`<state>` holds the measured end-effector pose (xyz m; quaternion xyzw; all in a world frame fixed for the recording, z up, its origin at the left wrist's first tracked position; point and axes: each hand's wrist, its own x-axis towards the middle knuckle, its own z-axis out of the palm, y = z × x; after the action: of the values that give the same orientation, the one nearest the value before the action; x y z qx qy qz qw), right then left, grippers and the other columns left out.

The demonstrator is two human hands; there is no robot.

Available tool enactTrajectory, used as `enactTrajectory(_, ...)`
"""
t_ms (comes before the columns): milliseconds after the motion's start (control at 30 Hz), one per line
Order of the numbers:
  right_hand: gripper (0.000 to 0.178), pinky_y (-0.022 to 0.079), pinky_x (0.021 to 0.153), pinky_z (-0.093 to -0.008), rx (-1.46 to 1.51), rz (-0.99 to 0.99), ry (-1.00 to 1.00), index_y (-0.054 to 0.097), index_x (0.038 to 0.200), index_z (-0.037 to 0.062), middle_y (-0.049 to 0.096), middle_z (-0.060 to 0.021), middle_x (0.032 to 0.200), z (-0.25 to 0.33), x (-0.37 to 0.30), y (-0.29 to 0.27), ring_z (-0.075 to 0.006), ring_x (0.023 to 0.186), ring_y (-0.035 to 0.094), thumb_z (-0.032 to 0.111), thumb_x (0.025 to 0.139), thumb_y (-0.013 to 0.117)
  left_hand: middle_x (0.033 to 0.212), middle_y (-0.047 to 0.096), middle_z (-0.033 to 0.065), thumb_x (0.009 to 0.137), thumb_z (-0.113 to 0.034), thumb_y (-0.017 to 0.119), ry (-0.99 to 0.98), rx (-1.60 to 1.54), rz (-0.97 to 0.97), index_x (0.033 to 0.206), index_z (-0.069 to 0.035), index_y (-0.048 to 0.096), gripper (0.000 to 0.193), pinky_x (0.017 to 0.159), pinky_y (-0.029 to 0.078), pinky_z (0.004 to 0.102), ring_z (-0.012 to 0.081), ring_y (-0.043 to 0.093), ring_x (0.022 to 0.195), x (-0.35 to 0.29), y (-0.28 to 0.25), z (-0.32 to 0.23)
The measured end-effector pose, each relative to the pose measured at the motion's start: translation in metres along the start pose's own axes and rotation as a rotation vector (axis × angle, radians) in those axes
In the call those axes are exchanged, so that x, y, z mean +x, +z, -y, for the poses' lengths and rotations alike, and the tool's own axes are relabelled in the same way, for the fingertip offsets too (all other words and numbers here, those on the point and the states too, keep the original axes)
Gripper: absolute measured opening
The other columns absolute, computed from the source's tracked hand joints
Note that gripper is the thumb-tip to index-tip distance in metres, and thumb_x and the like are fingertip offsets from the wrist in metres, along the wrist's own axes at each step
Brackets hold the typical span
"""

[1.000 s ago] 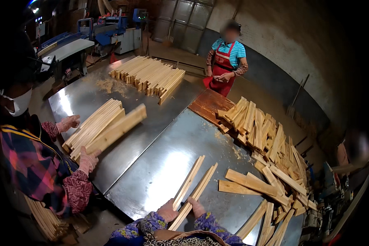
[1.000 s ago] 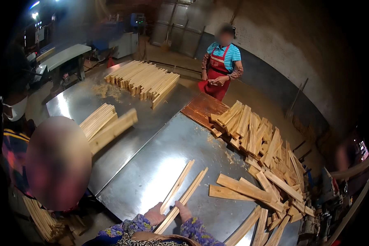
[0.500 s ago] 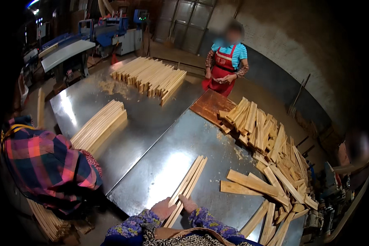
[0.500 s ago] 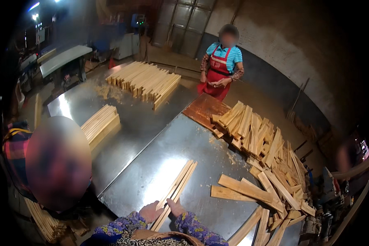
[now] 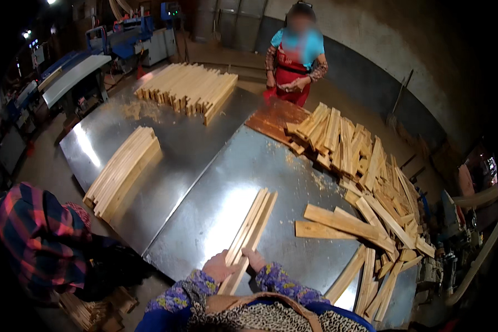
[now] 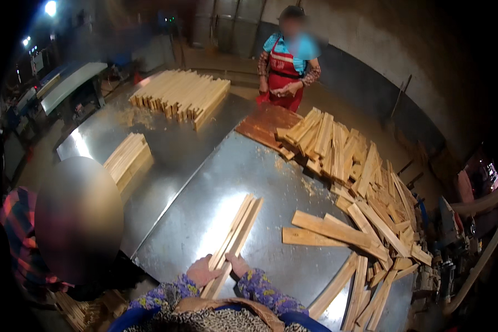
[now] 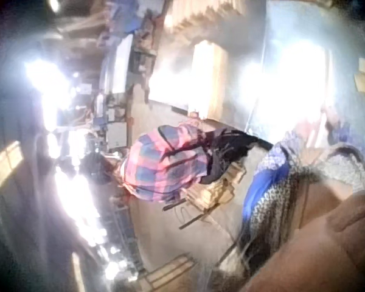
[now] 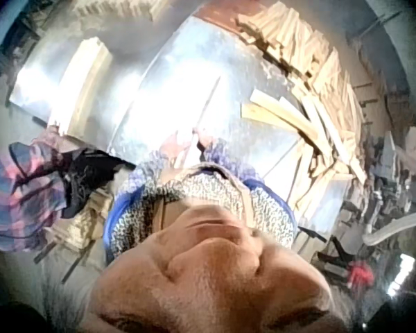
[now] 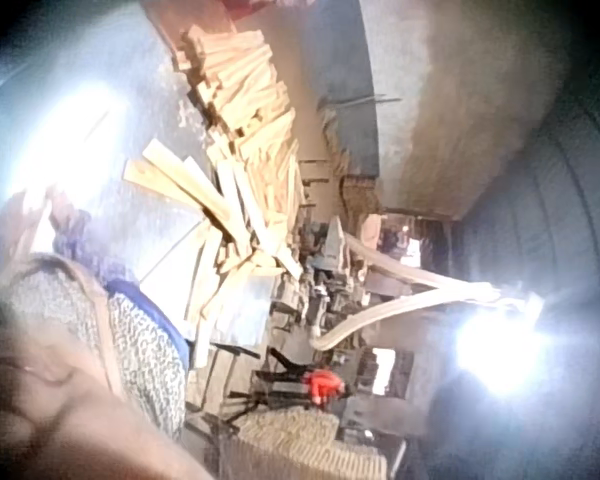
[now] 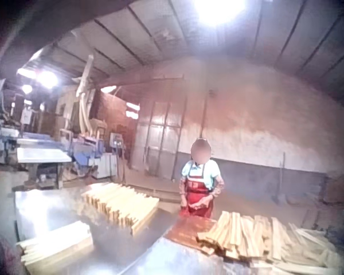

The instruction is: The person sorts and stacks wooden planks on a metal table. They pick up planks from a pile, align them, and place them into neat stacks. Other workers are visible in the background performing similar tasks.

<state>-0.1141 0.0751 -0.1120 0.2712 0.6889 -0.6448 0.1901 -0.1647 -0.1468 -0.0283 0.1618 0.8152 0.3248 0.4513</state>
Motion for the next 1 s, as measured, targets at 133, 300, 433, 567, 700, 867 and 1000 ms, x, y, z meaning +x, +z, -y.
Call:
enactTrajectory(133,0.074,0.050,0.113,-0.0444,-0.026,-0.027,0.041,0.067,0.144,-0.0071,0.075,-0.0229,0.132,0.000,0.005,0.001,-0.0353,0.123,0.068,0.053,0.102,0.070,0.163,0.057,0.0307,0.090,-0.066,0.077,0.008,0.123,-0.237,0.171,0.001,0.040,0.112,0.122,0.051,0.0486,0.0435,0.060,0.147,0.009,0.016,0.014)
enactTrajectory(300,0.068,0.052,0.110,-0.0466,0.018,-0.047,-0.076,0.073,0.136,-0.0067,0.076,-0.0245,0.131,-0.004,0.015,-0.004,-0.0359,0.118,0.070,0.052,0.102,0.070,0.163,0.057,0.0319,0.091,-0.054,0.075,-0.041,0.183,-0.164,0.174,0.004,0.031,0.110,0.123,0.051,0.0468,0.0429,0.061,0.147,0.004,-0.001,-0.029)
enactTrajectory(433,0.054,0.059,0.094,-0.0432,0.315,-0.125,-0.080,0.074,0.130,-0.0018,0.079,-0.0157,0.112,0.027,0.022,-0.015,-0.0284,0.103,0.073,0.046,0.107,0.066,0.138,0.072,0.0325,0.085,-0.046,0.076,-0.004,0.166,-0.329,0.163,0.004,0.047,0.097,0.111,0.058,0.0525,0.0460,0.072,0.127,0.004,0.012,-0.017)
enactTrajectory(567,0.043,0.063,0.082,-0.0425,0.111,-0.212,-0.376,0.072,0.121,0.0028,0.077,-0.0141,0.106,0.137,0.026,-0.100,-0.0252,0.093,0.076,0.044,0.107,0.068,0.127,0.076,0.0300,0.088,-0.045,0.074,0.036,0.191,-0.408,0.158,0.002,0.050,0.088,0.108,0.060,0.0537,0.0467,0.074,0.120,0.018,0.028,0.000)
enactTrajectory(700,0.045,0.065,0.084,-0.0426,0.288,-0.091,-0.278,0.070,0.124,-0.0002,0.078,-0.0139,0.107,0.194,0.020,-0.138,-0.0263,0.092,0.078,0.042,0.107,0.070,0.131,0.075,0.0291,0.090,-0.049,0.074,-0.003,0.121,-0.345,0.159,0.002,0.050,0.089,0.108,0.059,0.0544,0.0449,0.074,0.122,0.002,0.030,-0.002)
enactTrajectory(867,0.044,0.065,0.090,-0.0417,0.333,-0.076,-0.392,0.066,0.136,-0.0007,0.077,-0.0138,0.117,0.130,0.014,-0.113,-0.0262,0.101,0.078,0.033,0.107,0.069,0.140,0.071,0.0296,0.092,-0.051,0.073,0.004,0.192,-0.351,0.165,-0.001,0.045,0.093,0.111,0.058,0.0535,0.0448,0.071,0.128,0.012,0.023,-0.006)
enactTrajectory(1000,0.061,0.061,0.100,-0.0485,-0.040,-0.218,-0.194,0.060,0.147,-0.0019,0.077,-0.0241,0.127,0.029,0.054,-0.090,-0.0404,0.118,0.075,0.044,0.108,0.065,0.139,0.072,0.0294,0.093,-0.052,0.071,0.038,0.170,-0.354,0.165,-0.002,0.045,0.091,0.110,0.058,0.0538,0.0452,0.071,0.128,0.012,0.012,-0.011)
